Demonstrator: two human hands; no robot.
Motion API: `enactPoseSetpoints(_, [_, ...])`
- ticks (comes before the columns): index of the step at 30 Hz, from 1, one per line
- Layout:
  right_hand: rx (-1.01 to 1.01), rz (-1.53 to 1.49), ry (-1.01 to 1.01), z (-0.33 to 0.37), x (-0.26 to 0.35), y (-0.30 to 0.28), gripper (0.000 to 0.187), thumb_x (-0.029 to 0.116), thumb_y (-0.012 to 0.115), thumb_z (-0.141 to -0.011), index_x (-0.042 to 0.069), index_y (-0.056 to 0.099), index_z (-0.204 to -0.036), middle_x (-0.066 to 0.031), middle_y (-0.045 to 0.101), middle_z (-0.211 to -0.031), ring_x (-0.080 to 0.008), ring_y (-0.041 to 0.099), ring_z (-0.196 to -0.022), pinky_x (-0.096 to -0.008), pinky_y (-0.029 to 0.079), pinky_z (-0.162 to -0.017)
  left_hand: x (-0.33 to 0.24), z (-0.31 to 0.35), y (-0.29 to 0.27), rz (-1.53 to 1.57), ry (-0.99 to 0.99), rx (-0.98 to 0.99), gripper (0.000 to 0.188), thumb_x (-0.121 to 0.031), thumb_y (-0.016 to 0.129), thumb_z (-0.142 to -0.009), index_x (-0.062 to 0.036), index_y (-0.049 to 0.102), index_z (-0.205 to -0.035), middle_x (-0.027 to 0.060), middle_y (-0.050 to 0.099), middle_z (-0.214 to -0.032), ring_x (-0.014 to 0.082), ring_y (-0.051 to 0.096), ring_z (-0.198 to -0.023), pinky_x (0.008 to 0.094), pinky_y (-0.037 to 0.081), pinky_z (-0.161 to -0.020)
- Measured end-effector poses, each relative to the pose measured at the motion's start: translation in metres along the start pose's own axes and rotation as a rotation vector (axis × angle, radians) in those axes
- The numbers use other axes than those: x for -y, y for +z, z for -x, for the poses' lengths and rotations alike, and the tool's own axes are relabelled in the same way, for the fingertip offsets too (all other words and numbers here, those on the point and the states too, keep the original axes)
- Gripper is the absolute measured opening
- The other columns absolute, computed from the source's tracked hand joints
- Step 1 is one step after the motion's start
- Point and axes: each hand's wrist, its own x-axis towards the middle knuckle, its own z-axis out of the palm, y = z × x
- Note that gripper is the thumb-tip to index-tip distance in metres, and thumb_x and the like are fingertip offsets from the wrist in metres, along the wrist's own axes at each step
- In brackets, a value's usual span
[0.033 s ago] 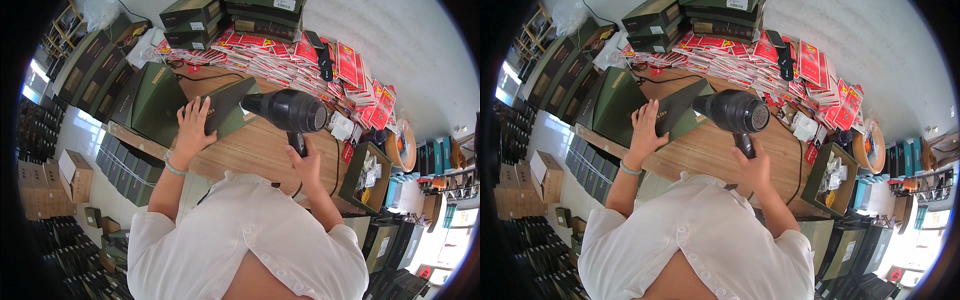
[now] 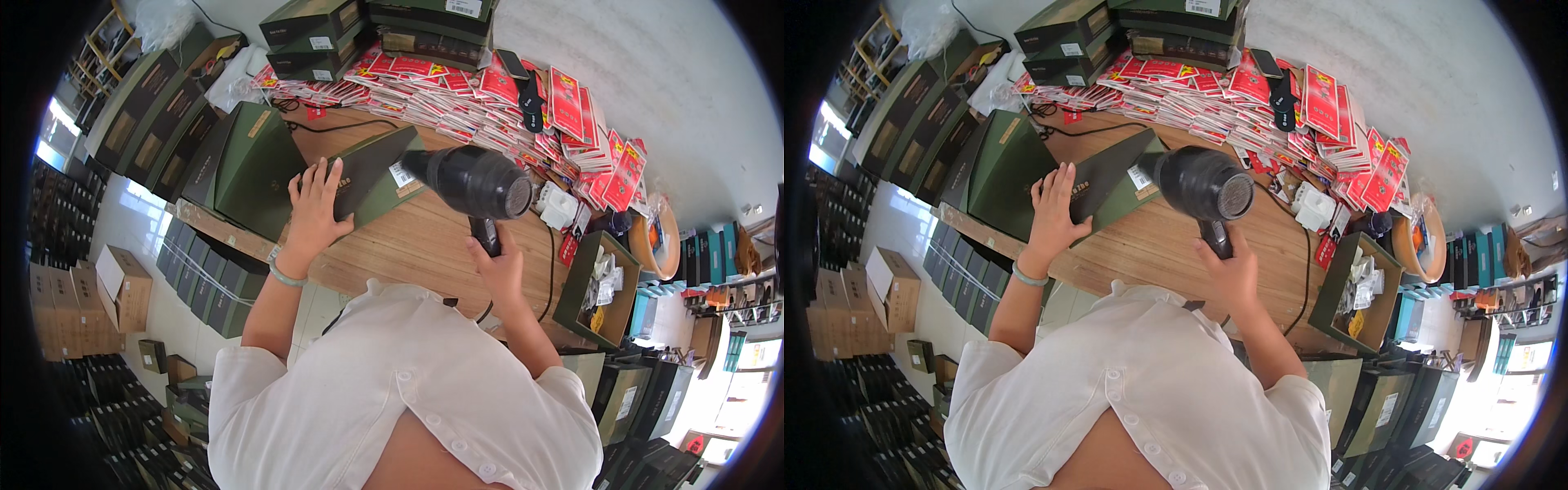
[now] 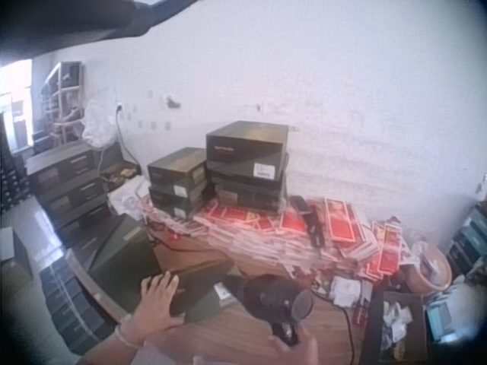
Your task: The person packs items into green cardboard boxes, places red packets inside, closes the boxes, and uses a heat gun to seal the labels. The person then stacks the sealed boxes on a nearby pile.
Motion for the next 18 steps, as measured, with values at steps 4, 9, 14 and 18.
enactPoseSetpoints(4, [0.029,-0.005,0.045,0.001,0.007,-0.005,0.052,0.028,0.078,-0.081,-0.003,0.058,-0.117,-0.0077,0.064,-0.082,-0.0131,0.059,-0.072,-0.0281,0.049,-0.067,-0.001,0.0,-0.001,-0.011,0.005,-0.004,0.106,-0.024,0.079,-0.061,-0.0076,0.024,-0.15,0.0257,0.039,-0.141,0.0392,0.041,-0.125,0.0548,0.026,-0.105])
enactPoseSetpoints(9, [-0.036,-0.09,-0.035,-0.001,-0.005,-0.002,0.045,0.027,0.078,-0.081,-0.001,0.06,-0.112,-0.0049,0.061,-0.075,-0.0087,0.054,-0.06,-0.0252,0.044,-0.052,-0.002,-0.002,-0.002,-0.001,0.007,-0.006,0.106,-0.024,0.078,-0.061,-0.0075,0.024,-0.15,0.0255,0.04,-0.141,0.0388,0.041,-0.125,0.0545,0.027,-0.104])
enactPoseSetpoints(14, [-0.095,-0.099,0.053,-0.012,-0.02,-0.018,0.03,0.019,0.074,-0.084,0.003,0.059,-0.104,0.002,0.052,-0.062,-0.0067,0.049,-0.046,-0.024,0.038,-0.04,-0.001,-0.001,-0.007,0.008,0.004,0.013,0.104,-0.024,0.078,-0.059,-0.0068,0.027,-0.149,0.0234,0.041,-0.14,0.0374,0.042,-0.123,0.0526,0.028,-0.104])
enactPoseSetpoints(18, [-0.112,-0.338,0.21,-0.034,-0.048,-0.052,0.026,0.025,0.074,-0.085,0.005,0.058,-0.088,-0.001,0.053,-0.058,-0.0096,0.048,-0.042,-0.0253,0.038,-0.037,0.001,0.004,-0.018,0.041,0.002,0.05,0.102,-0.022,0.078,-0.059,-0.0056,0.029,-0.147,0.02,0.042,-0.139,0.0359,0.044,-0.121,0.0508,0.029,-0.103])
